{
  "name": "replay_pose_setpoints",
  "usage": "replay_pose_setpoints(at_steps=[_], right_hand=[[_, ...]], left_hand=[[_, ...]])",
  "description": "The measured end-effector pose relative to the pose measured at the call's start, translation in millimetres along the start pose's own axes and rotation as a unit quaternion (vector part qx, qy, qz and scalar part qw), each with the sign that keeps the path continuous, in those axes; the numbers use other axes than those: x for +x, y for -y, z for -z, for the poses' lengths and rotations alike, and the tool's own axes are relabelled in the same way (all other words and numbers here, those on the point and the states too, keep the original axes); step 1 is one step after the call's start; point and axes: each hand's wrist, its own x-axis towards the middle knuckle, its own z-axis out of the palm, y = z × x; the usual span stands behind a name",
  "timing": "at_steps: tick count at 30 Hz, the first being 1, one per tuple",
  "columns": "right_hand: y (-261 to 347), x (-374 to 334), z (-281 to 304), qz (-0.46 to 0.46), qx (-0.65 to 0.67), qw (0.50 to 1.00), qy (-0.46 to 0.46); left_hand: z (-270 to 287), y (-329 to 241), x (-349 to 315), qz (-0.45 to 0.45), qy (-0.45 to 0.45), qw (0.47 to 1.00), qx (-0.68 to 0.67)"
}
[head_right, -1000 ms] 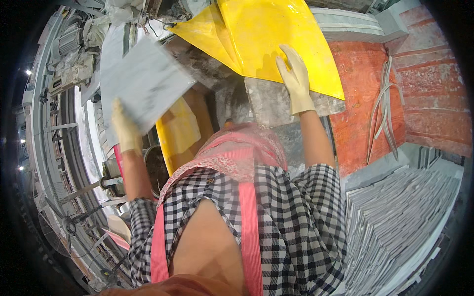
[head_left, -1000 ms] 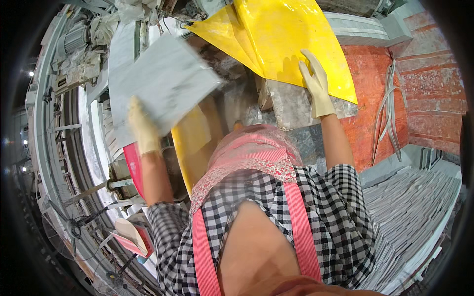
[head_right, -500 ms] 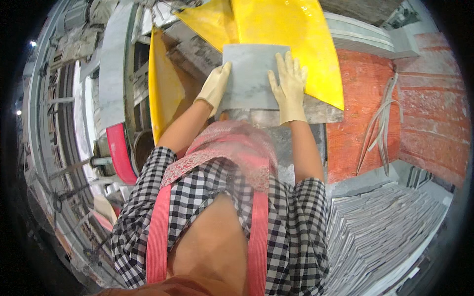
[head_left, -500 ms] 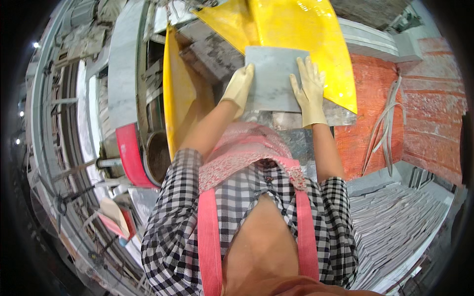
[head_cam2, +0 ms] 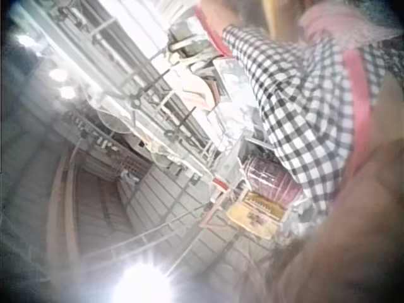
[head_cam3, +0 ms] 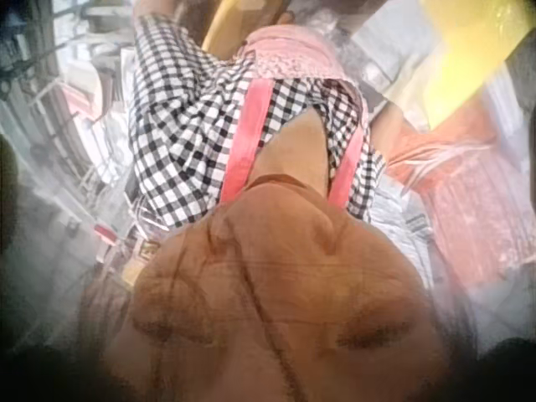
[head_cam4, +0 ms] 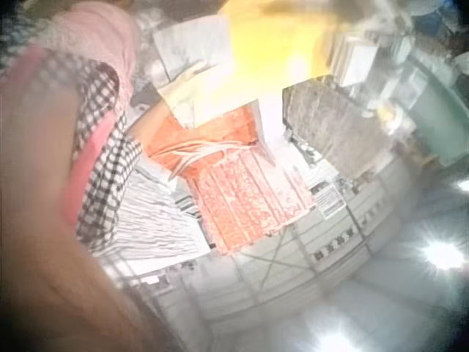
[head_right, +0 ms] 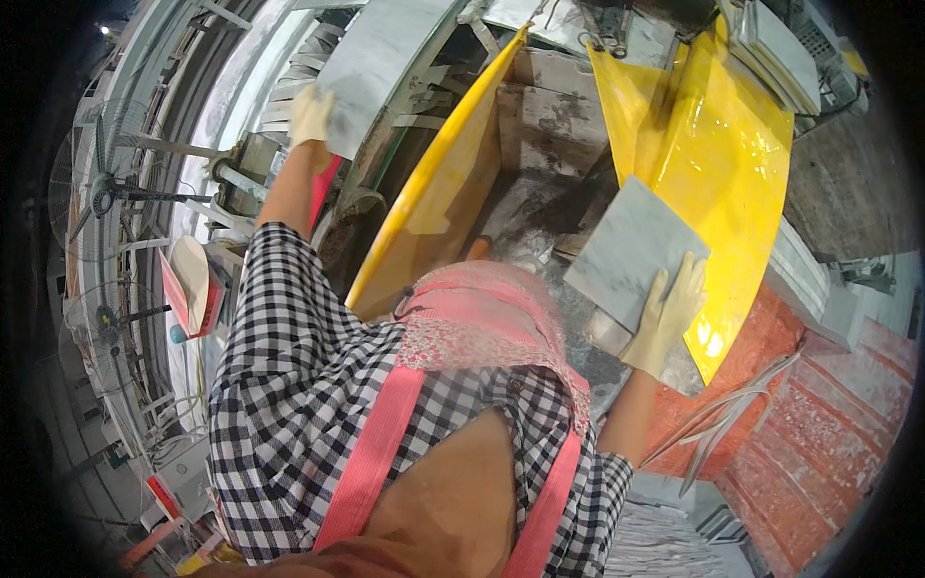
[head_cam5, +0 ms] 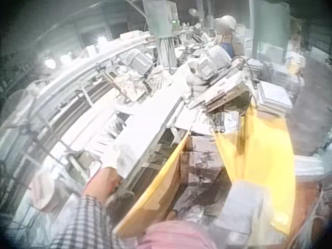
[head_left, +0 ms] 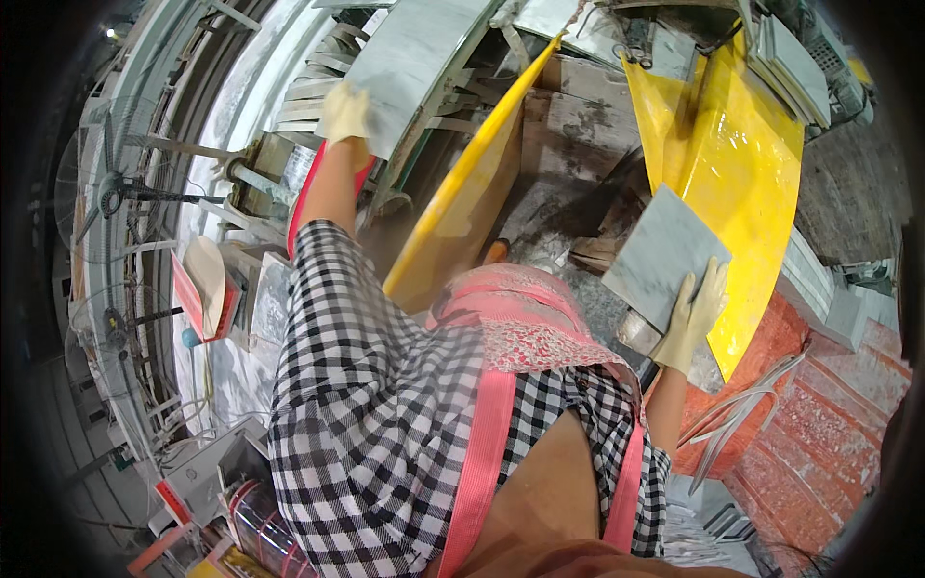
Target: The person repeatedly picks up rectangular tiles from a yellow conveyor and stacks them into a neat pile. The person uses both hands to lift and place each tile, maintaining alignment as the stack grows.
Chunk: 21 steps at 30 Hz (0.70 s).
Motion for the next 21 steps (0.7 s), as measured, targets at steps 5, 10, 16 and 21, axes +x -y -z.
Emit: replay_pose_setpoints(at_steps=[5, 10, 16, 21], right_hand=[[18.0, -0.9, 22.9, 0.011, 0.047, 0.999, -0.004], [21.1, -0.6, 22.4, -0.05, 0.005, 0.999, -0.006], [10.0, -3.2, 15.5, -0.051, 0.013, 0.998, -0.027], [7.4, -8.3, 12.0, -0.048, 0.036, 0.996, -0.058]], left_hand=[[31.6, 92.9, 38.9, 0.141, 0.208, 0.968, 0.004], [55.5, 79.8, 52.8, 0.106, 0.325, 0.938, -0.062], [110.0, 39.6, 56.1, 0.168, 0.302, 0.928, -0.137], [160.6, -23.0, 45.7, 0.061, 0.309, 0.935, -0.163]])
